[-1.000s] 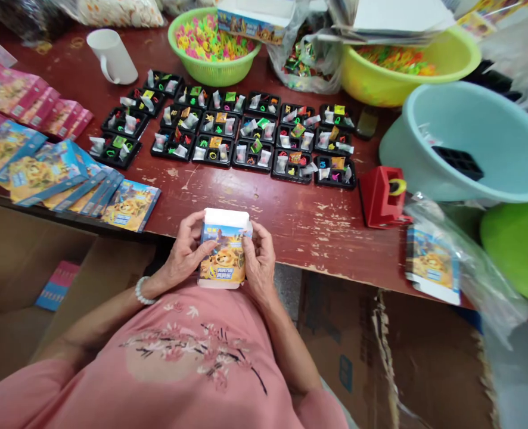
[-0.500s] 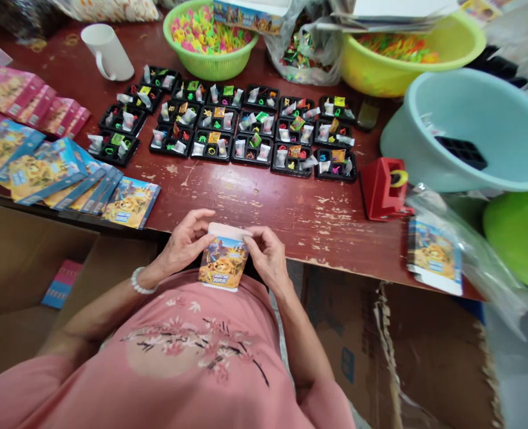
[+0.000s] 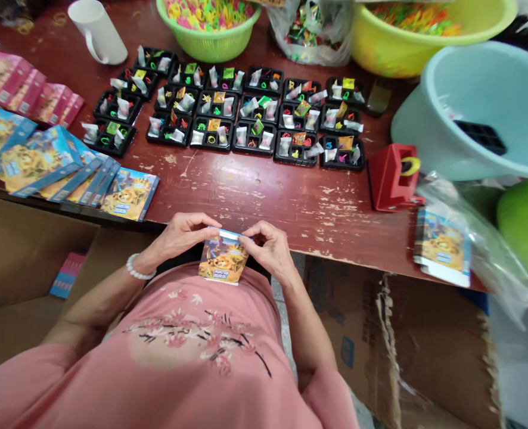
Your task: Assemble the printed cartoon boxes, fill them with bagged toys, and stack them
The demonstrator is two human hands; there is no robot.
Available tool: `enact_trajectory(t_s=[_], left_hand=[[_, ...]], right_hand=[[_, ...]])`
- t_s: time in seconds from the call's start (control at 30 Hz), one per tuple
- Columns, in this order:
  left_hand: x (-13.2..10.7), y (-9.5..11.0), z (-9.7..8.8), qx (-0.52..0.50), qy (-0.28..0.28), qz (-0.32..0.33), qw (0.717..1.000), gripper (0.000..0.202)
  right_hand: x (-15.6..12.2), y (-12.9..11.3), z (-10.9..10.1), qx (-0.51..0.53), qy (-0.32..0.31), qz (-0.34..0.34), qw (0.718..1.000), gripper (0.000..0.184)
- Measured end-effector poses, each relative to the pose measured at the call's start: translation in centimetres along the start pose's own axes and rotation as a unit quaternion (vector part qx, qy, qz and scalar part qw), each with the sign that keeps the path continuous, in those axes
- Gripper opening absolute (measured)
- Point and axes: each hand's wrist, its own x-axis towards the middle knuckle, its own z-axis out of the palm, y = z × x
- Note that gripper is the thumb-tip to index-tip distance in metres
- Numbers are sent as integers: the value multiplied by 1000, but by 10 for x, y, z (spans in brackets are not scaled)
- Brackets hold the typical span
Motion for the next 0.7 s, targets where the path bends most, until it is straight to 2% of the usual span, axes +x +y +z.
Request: enact_trajectory(t_s=[0.13, 0.3, 0.43, 0.6, 0.7], left_hand=[[4, 6, 0, -31, -3, -39, 999, 31], [8, 9, 2, -30, -5, -34, 999, 29], [7, 6, 3, 2, -6, -3, 1000, 34], [1, 5, 4, 49, -17, 70, 996, 37], [0, 7, 1, 33, -29, 54, 998, 33]], right_hand=[[7, -7, 2, 67, 5, 31, 997, 27], [12, -11, -2, 78, -9, 58, 995, 27], [7, -11, -6, 70, -27, 66, 995, 29], [-11, -2, -8, 53, -25, 34, 998, 30], [-19, 8, -4, 57, -3, 27, 998, 30]])
